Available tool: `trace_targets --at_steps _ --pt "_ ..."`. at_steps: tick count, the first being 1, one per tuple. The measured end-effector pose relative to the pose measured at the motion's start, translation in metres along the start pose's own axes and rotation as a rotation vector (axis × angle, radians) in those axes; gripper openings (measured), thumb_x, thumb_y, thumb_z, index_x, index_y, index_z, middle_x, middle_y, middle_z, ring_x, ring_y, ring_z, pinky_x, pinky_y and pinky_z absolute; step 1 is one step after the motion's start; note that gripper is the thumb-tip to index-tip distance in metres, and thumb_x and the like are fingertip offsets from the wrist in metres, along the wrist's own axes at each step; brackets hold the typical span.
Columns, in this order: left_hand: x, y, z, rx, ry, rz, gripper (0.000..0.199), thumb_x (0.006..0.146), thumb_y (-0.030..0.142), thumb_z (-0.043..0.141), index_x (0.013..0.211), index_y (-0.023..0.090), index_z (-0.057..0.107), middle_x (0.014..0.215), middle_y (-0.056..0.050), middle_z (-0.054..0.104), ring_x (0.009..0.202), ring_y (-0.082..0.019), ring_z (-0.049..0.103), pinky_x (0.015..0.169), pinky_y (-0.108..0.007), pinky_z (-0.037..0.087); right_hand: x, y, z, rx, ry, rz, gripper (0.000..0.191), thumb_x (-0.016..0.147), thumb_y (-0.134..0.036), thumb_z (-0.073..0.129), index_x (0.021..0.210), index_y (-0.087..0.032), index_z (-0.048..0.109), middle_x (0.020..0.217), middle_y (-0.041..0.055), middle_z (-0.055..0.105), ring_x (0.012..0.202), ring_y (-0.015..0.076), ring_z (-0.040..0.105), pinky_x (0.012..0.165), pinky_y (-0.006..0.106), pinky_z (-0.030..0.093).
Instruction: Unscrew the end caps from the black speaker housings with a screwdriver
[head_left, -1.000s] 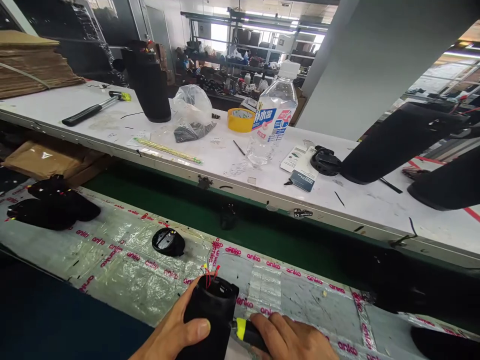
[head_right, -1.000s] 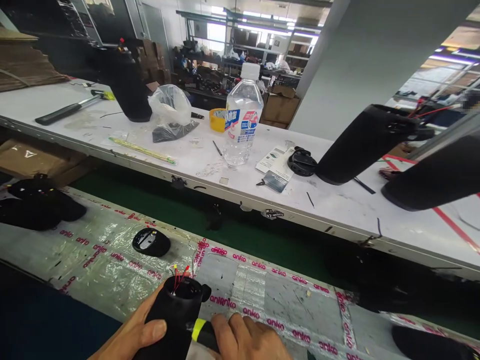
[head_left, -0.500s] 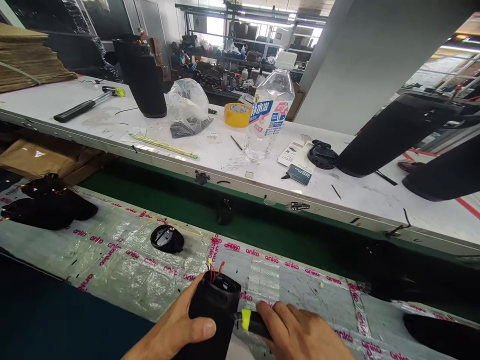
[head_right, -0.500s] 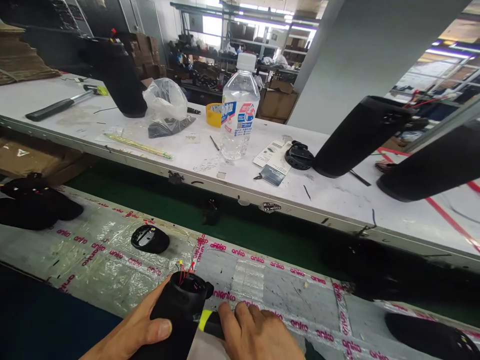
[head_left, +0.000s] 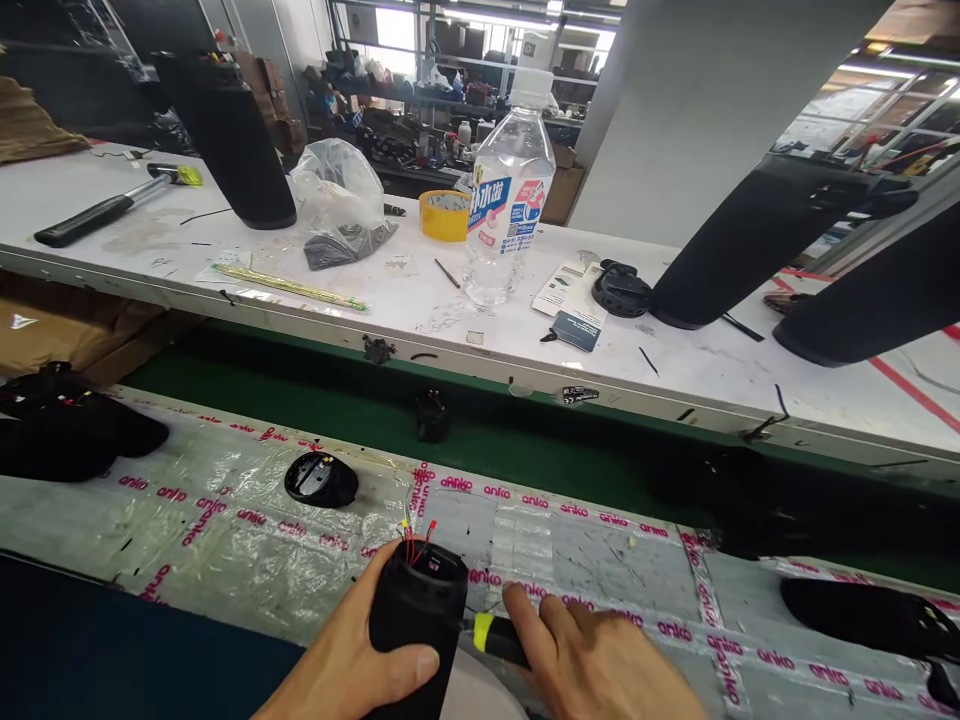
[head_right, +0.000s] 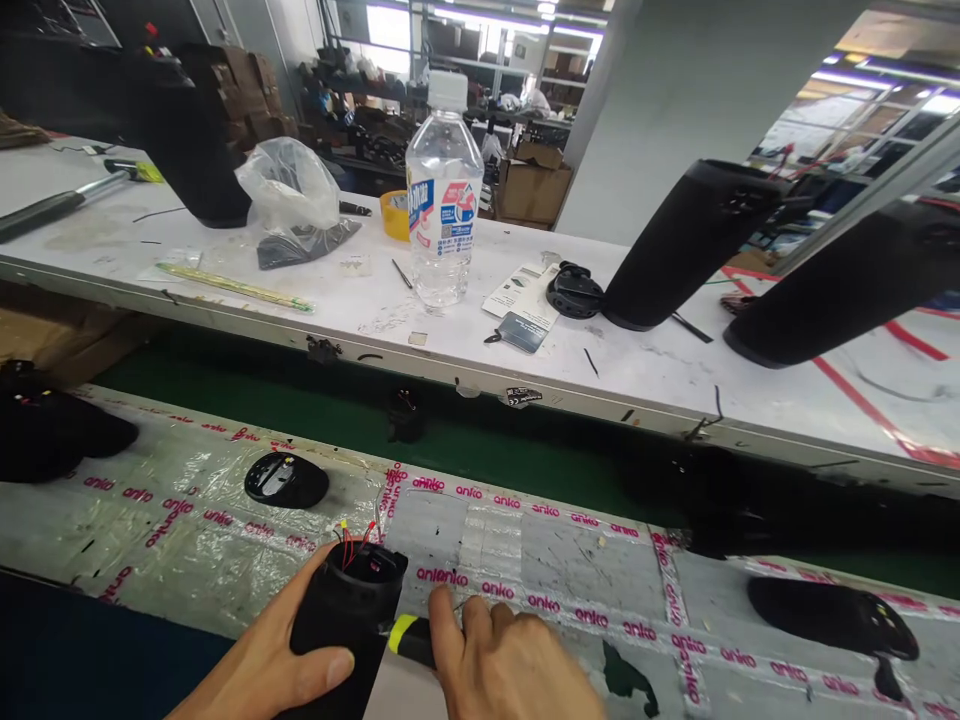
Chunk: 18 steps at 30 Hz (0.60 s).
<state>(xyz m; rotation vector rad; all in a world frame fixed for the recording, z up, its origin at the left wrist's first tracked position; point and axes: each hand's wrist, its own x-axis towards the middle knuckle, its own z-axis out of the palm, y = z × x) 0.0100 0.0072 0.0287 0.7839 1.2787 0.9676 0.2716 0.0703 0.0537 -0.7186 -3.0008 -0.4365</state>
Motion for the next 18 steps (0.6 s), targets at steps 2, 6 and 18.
trace_targets --at_steps 2,6,18 --pt "0.000 -0.003 0.000 0.020 0.045 0.000 0.103 0.065 0.058 0.091 0.152 0.023 0.048 0.157 -0.015 0.056 0.151 -0.050 0.037 0.125 -0.062 0.029 0.000 -0.002 0.002 0.013 0.009 0.022 0.053 0.075 -0.017 0.060 0.127 -0.009 0.052 0.072 0.0003 0.063 0.044 0.0194 0.057 0.039 0.038 0.023" --pt "0.004 -0.003 -0.001 0.009 -0.003 0.005 0.098 0.068 0.057 0.089 0.151 0.025 0.049 0.152 -0.013 0.061 0.147 -0.045 0.045 0.125 -0.059 0.029 0.005 -0.007 0.006 0.062 -0.033 0.068 0.044 0.075 -0.016 0.066 0.118 -0.014 0.054 0.071 -0.0004 0.064 0.043 0.0199 0.058 0.038 0.038 0.021" --pt "0.016 -0.019 -0.007 -0.362 -0.158 -0.064 0.079 0.077 0.045 0.079 0.149 0.026 0.051 0.148 -0.011 0.066 0.142 -0.043 0.052 0.118 -0.057 0.037 0.003 0.017 0.006 0.413 0.031 0.250 0.040 0.096 -0.033 0.075 0.121 -0.026 0.044 0.079 -0.0077 0.072 0.057 0.0235 0.073 0.046 0.035 0.041"
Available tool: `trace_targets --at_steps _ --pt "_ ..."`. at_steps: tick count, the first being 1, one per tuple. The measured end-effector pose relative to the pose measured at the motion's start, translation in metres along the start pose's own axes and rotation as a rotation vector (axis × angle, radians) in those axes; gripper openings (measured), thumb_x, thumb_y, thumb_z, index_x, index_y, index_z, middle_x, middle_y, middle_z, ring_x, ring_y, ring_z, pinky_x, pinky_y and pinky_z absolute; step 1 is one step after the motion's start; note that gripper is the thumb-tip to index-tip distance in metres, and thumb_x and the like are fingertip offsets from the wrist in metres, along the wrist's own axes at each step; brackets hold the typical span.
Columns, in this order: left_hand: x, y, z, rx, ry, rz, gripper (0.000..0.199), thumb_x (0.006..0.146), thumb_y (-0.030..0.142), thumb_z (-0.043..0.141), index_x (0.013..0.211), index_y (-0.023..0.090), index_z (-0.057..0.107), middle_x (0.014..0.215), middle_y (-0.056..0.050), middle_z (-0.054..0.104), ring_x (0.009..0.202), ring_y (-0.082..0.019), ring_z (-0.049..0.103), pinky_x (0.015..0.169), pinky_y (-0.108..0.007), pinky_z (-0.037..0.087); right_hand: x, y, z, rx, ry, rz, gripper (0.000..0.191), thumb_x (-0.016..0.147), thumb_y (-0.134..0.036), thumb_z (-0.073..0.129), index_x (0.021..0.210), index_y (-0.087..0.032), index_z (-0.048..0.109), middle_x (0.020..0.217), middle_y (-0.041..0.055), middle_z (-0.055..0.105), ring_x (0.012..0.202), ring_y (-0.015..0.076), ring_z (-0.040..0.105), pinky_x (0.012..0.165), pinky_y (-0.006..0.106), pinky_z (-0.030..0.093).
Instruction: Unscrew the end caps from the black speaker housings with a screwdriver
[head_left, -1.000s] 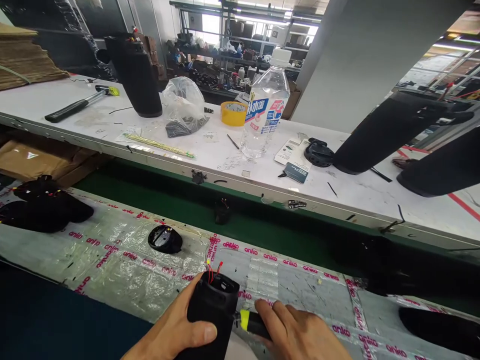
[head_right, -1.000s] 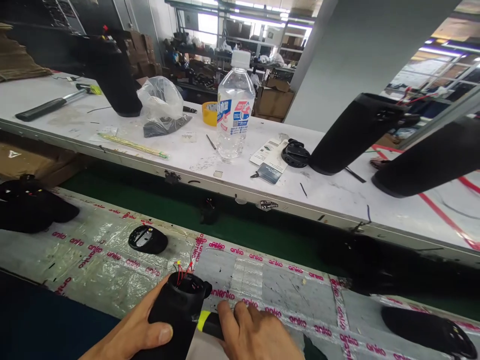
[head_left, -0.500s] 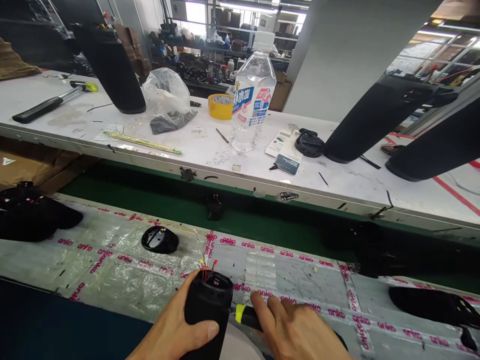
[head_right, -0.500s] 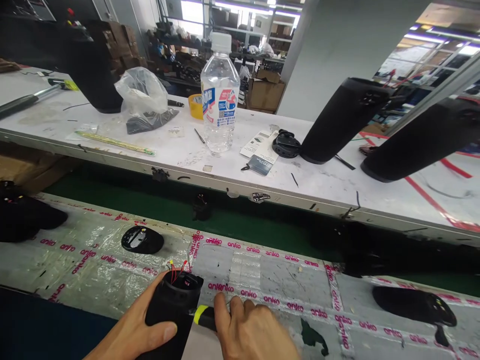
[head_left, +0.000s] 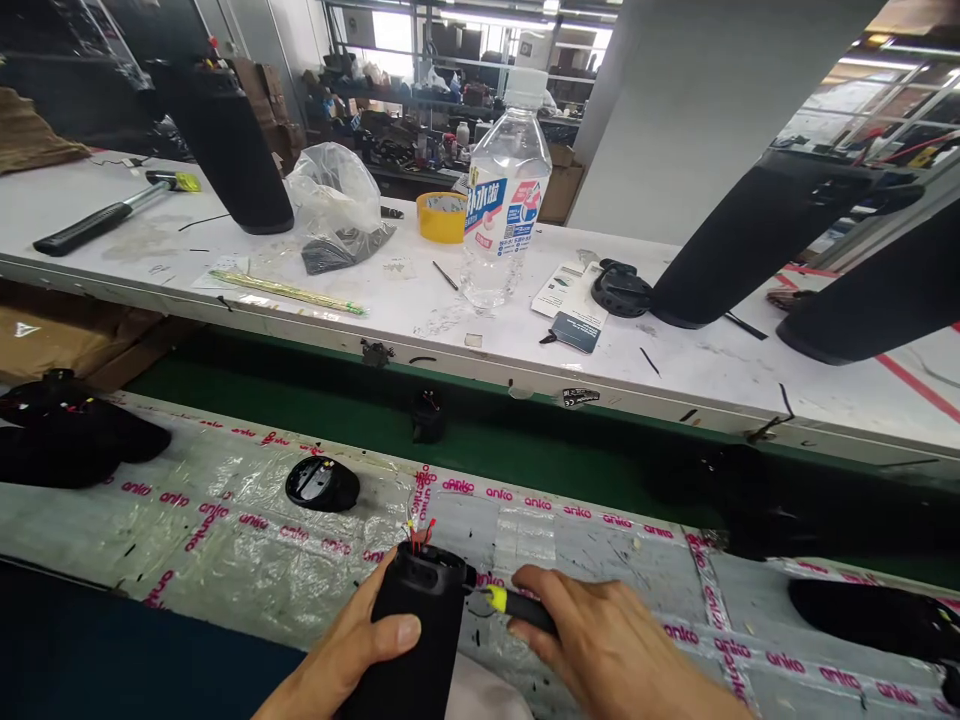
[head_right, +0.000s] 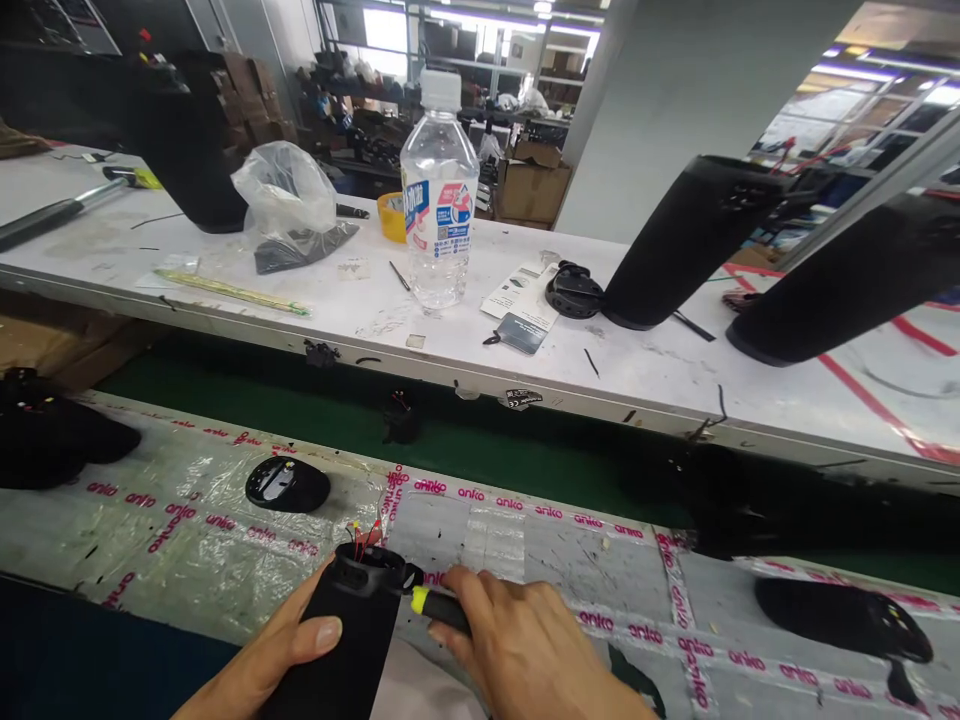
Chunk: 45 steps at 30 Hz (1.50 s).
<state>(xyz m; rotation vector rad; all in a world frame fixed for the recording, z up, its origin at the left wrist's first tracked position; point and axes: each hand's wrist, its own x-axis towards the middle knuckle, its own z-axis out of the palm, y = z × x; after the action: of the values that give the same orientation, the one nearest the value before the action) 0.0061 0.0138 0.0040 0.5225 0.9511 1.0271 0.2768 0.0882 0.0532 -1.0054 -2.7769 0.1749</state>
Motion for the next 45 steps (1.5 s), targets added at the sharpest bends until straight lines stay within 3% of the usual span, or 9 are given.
trace_targets --at_steps 4,11,21,25,28,32,36,40,45 --pt "0.000 0.003 0.002 -0.043 -0.057 -0.038 0.078 0.078 0.043 0.080 0.148 0.029 0.049 0.142 -0.009 0.070 0.137 -0.040 0.058 0.116 -0.055 0.039 0.005 -0.008 0.008 -0.039 0.008 -0.065 0.057 0.083 -0.035 0.089 0.117 -0.025 0.044 0.079 -0.0072 0.070 0.056 0.0226 0.071 0.046 0.035 0.038" --pt "0.005 0.007 0.007 -0.061 -0.147 0.030 0.080 0.078 0.039 0.082 0.150 0.026 0.049 0.141 -0.011 0.070 0.134 -0.041 0.060 0.115 -0.056 0.040 0.004 -0.008 0.016 -0.076 -0.007 -0.119 0.040 0.093 -0.039 0.080 0.107 -0.024 0.046 0.078 -0.0057 0.065 0.056 0.0202 0.068 0.046 0.035 0.034" --pt "0.005 0.016 0.013 0.011 -0.132 -0.019 0.078 0.077 0.041 0.084 0.148 0.027 0.054 0.136 -0.008 0.074 0.130 -0.039 0.064 0.113 -0.053 0.044 -0.002 -0.006 0.018 -0.028 0.022 -0.117 0.027 0.116 -0.041 0.026 0.107 -0.025 0.046 0.076 -0.0039 0.063 0.054 0.0194 0.067 0.045 0.036 0.035" --pt "0.009 0.016 0.011 0.069 -0.166 -0.028 0.077 0.076 0.041 0.083 0.146 0.026 0.056 0.140 -0.010 0.071 0.133 -0.041 0.060 0.115 -0.055 0.041 -0.007 -0.004 0.021 -0.072 -0.054 -0.094 0.018 0.110 -0.041 0.053 0.108 -0.024 0.045 0.078 -0.0043 0.065 0.053 0.0211 0.068 0.043 0.037 0.031" --pt "0.009 0.016 0.011 0.122 -0.158 -0.015 0.075 0.076 0.042 0.083 0.145 0.027 0.057 0.141 -0.008 0.071 0.135 -0.041 0.059 0.116 -0.055 0.041 -0.009 -0.008 0.019 -0.135 -0.104 -0.095 0.036 0.093 -0.036 0.079 0.101 -0.024 0.045 0.072 -0.0056 0.064 0.049 0.0216 0.066 0.041 0.037 0.024" --pt "0.008 0.017 0.014 0.242 -0.126 0.017 0.075 0.078 0.043 0.084 0.146 0.029 0.055 0.145 -0.007 0.068 0.139 -0.039 0.056 0.120 -0.054 0.038 -0.005 -0.016 0.010 -0.284 -0.126 -0.121 0.038 0.086 -0.034 0.084 0.093 -0.023 0.048 0.064 -0.0035 0.062 0.039 0.0222 0.060 0.039 0.039 0.014" --pt "0.008 0.013 0.014 0.243 -0.052 0.012 0.082 0.077 0.046 0.084 0.150 0.026 0.051 0.149 -0.009 0.065 0.145 -0.039 0.050 0.122 -0.054 0.035 -0.001 -0.015 0.008 -0.192 -0.071 -0.119 0.022 0.098 -0.034 0.071 0.095 -0.023 0.052 0.069 -0.0027 0.065 0.046 0.0225 0.064 0.039 0.036 0.031" --pt "0.010 0.010 0.015 0.077 -0.128 -0.029 0.081 0.077 0.047 0.080 0.150 0.026 0.050 0.138 -0.011 0.072 0.132 -0.043 0.061 0.114 -0.060 0.043 -0.009 -0.004 0.009 0.225 0.185 0.074 0.024 0.115 -0.042 0.032 0.114 -0.028 0.051 0.085 -0.0046 0.073 0.062 0.0165 0.072 0.061 0.029 0.053" --pt "0.011 0.016 0.022 0.074 -0.094 -0.022 0.076 0.078 0.043 0.081 0.148 0.028 0.054 0.142 -0.009 0.070 0.137 -0.042 0.058 0.117 -0.057 0.041 -0.019 -0.005 0.020 0.466 0.240 0.288 0.032 0.110 -0.056 0.041 0.121 -0.031 0.059 0.094 -0.0012 0.076 0.074 0.0183 0.074 0.069 0.027 0.057"
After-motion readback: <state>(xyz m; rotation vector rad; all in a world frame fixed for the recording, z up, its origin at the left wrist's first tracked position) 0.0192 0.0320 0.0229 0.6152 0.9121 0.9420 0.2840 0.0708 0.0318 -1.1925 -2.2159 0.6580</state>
